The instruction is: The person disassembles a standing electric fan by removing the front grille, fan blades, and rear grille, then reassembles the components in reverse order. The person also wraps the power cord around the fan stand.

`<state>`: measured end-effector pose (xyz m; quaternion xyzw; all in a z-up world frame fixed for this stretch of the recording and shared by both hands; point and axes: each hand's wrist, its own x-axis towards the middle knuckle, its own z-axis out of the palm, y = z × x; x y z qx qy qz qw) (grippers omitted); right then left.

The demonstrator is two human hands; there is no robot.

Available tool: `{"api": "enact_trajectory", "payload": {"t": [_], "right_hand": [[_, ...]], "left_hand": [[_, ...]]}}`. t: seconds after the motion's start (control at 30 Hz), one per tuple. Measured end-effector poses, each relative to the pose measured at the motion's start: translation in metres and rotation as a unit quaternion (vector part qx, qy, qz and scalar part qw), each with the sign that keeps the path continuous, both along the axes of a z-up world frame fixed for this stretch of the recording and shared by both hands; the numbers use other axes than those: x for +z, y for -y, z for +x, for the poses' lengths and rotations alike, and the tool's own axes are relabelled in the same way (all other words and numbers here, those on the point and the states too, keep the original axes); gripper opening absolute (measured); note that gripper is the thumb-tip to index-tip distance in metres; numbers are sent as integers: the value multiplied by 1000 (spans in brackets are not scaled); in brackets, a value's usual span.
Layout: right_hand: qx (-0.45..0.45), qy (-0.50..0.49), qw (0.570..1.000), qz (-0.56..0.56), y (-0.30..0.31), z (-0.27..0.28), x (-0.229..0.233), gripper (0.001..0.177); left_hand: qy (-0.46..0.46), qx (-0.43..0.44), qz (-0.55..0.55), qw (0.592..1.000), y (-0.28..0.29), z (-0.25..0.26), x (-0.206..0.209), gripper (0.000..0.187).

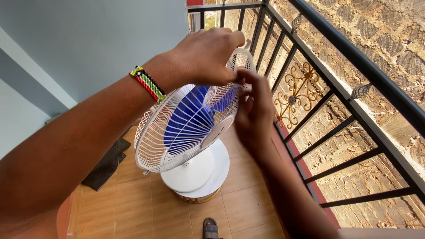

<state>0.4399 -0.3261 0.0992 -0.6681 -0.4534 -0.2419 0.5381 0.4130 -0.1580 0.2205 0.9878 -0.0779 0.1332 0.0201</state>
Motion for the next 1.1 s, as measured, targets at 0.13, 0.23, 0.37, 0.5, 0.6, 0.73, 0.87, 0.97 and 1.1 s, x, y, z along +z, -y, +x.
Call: {"api": "enact_trajectory", "payload": {"t": [0.13,0.23,0.37,0.5,0.6,0.73,0.87,0.97,1.1], "right_hand": [[-22,11,1000,6,0,-69,-16,83],[-78,96,992,-5,-8,-87,-9,96],[-89,96,991,-28,-11,-95,-10,94],[-108,72,991,-25,-16,-104,-16,83],[-126,76,989,-22,-24,-113,-17,74],[-179,107,977,-33,-26,-130,-19,75],[-199,74,976,-44,-15,-145,-22,77],[-207,78,974,-47,-4,-155,-24,77],[-202,86,975,-41,4,-161,-12,75]], "left_hand": [[42,-165,-3,985,-12,-6,0,90],[24,-108,-13,994,-14,-24,-3,84],[159,-38,114,980,-11,-65,-15,60],[266,-20,47,963,-15,-103,-36,28],[278,-10,13,960,-19,-112,-52,16],[350,-7,-21,937,-19,-107,-66,5],[414,24,-14,910,-22,-101,-72,7],[375,48,-11,926,-28,-97,-67,4],[361,41,-44,931,-23,-105,-55,5]]}}
